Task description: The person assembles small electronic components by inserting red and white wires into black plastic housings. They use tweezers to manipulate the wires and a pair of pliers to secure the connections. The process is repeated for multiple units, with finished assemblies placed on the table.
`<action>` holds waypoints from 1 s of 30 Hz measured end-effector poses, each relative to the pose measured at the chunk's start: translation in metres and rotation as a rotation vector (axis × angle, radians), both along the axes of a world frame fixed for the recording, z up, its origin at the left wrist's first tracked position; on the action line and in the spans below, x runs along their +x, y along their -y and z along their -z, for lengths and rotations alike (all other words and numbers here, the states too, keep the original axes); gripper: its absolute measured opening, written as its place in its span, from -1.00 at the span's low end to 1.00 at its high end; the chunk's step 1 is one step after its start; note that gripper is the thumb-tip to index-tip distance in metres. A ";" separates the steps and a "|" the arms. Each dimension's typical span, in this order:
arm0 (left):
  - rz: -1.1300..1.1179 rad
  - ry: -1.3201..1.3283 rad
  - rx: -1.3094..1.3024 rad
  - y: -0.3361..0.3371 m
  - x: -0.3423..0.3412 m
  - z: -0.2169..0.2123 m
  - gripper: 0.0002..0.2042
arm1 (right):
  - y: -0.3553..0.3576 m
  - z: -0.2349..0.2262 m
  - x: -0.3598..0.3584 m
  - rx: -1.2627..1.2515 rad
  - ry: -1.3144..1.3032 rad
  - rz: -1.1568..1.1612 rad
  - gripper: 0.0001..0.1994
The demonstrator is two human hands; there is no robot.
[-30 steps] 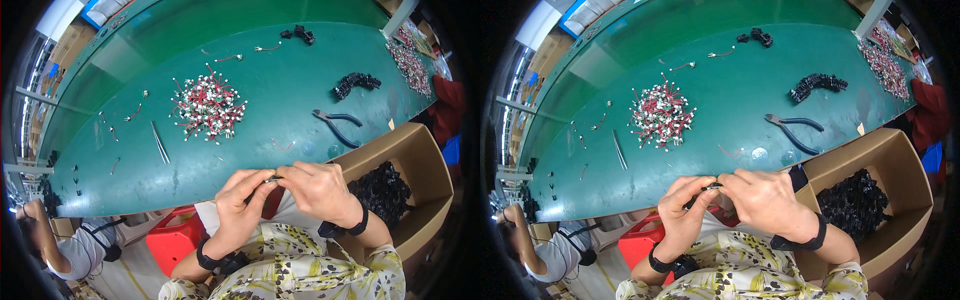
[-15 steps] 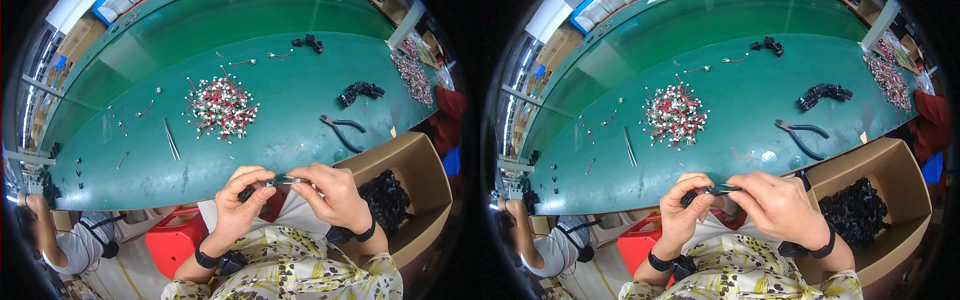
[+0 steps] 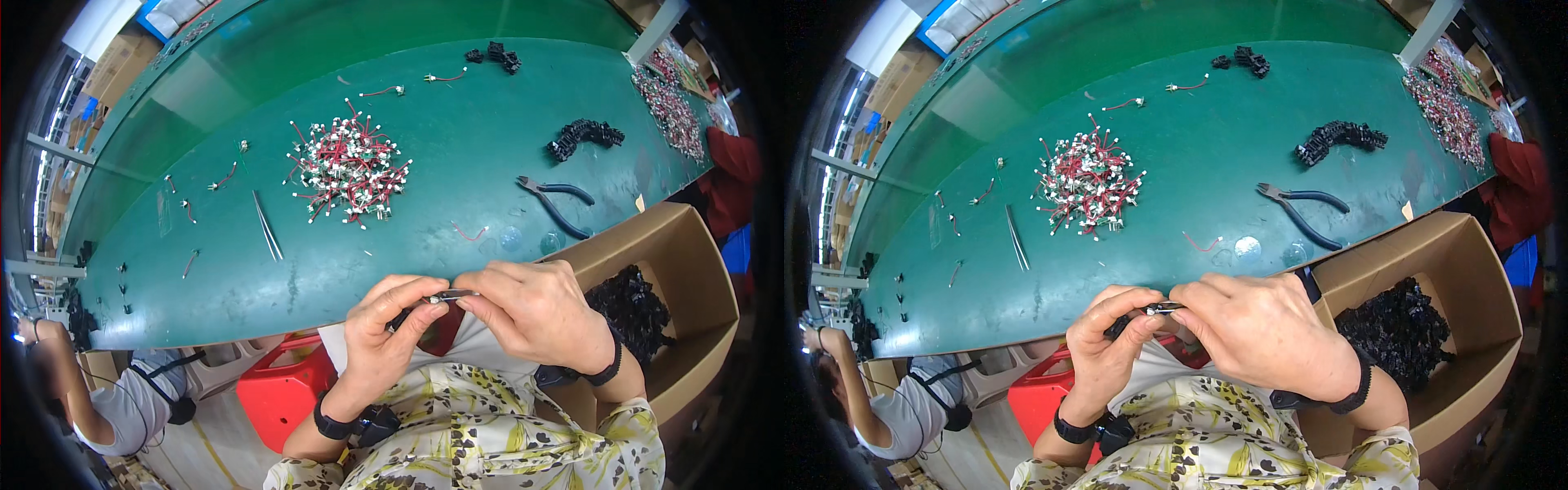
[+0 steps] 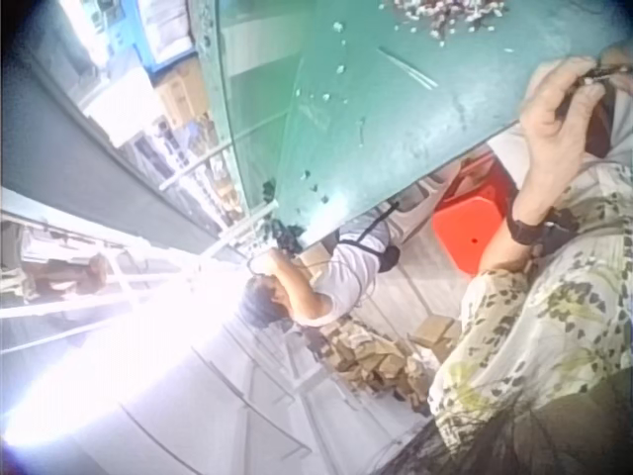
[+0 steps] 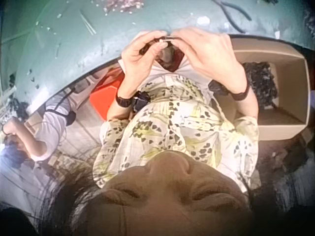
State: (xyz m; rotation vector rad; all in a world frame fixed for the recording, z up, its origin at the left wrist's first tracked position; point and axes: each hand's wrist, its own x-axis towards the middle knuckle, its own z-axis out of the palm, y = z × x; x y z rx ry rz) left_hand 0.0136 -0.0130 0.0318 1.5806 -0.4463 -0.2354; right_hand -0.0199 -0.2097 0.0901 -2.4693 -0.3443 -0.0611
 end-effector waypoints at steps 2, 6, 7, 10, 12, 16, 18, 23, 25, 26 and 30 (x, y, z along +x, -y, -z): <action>0.013 0.065 0.007 0.002 0.002 0.000 -0.75 | 0.001 0.000 0.000 0.000 0.006 0.010 -0.86; 0.017 0.086 0.022 0.005 0.004 0.000 -0.75 | 0.004 0.003 0.001 0.026 0.002 0.015 -0.87; 0.019 0.081 0.026 0.005 0.004 0.000 -0.75 | 0.005 0.004 0.001 0.041 -0.010 0.021 -0.87; 0.015 0.054 0.030 0.007 0.005 -0.001 -0.76 | 0.007 0.005 0.002 0.073 -0.039 0.026 -0.87; 0.015 0.034 0.032 0.008 0.005 0.000 -0.76 | 0.009 0.005 0.002 0.079 -0.046 0.016 -0.88; 0.023 0.014 0.035 0.009 0.005 0.000 -0.76 | 0.010 0.007 0.001 0.097 -0.061 0.012 -0.88; 0.028 0.024 0.034 0.010 0.005 0.000 -0.77 | 0.011 0.008 0.002 0.107 -0.065 0.006 -0.88; 0.039 0.095 0.050 0.011 0.007 0.003 -0.78 | 0.011 0.008 0.003 0.091 -0.043 0.000 -0.90; 0.034 0.076 0.065 0.011 0.006 0.000 -0.78 | 0.009 0.007 0.003 0.061 -0.024 -0.001 -0.90; 0.031 0.066 0.073 0.011 0.005 0.000 -0.79 | 0.009 0.007 0.003 0.042 -0.019 -0.003 -0.90; 0.017 0.054 0.062 0.010 0.003 0.001 -0.78 | 0.008 0.010 0.004 0.023 0.016 -0.026 -0.91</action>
